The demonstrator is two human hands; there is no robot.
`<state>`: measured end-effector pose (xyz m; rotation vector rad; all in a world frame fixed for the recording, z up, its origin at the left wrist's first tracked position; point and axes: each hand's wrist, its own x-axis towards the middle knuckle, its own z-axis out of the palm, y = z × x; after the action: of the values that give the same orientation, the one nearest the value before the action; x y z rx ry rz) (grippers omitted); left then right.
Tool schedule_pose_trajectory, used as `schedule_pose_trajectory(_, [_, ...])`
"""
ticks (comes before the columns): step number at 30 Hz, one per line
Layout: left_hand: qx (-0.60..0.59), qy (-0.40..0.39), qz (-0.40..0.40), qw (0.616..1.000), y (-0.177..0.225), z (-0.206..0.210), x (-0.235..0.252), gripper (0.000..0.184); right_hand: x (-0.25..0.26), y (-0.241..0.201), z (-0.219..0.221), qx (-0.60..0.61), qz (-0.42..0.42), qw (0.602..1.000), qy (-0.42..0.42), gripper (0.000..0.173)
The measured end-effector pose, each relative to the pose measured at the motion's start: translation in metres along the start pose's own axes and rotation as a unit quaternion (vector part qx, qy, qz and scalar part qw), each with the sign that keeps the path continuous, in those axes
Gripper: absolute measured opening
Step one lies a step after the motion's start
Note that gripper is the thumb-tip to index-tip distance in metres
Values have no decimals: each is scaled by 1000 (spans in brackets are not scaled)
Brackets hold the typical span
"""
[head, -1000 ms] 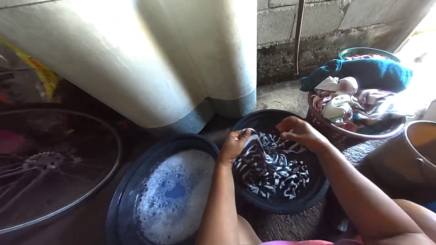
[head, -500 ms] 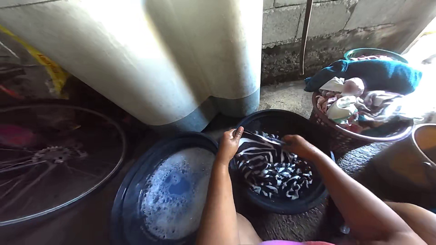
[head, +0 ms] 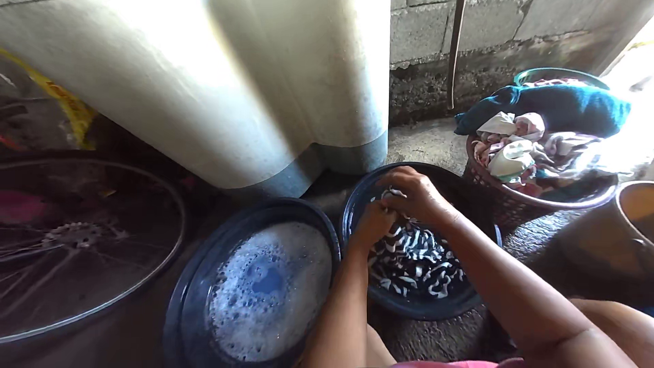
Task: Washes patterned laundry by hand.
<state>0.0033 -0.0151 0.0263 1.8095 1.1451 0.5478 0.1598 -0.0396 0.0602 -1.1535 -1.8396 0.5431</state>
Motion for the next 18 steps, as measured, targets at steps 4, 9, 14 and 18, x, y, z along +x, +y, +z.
schedule_pose_trajectory(4, [-104, 93, 67, 988, -15, -11, 1, 25, -34, 52, 17, 128, 180, 973, -72, 60])
schedule_pose_trajectory(9, [-158, 191, 99, 964, -15, -36, -10, 21, -98, 105, 67, 54, 245, 942, -222, 41])
schedule_pose_trajectory(14, [-178, 168, 133, 960, -23, -48, -17, 21, -94, 102, 68, 131, 275, 941, -147, 49])
schedule_pose_trajectory(18, [-92, 107, 160, 977, -17, -32, -15, 20, -55, 62, 59, 204, 210, 944, -152, 45])
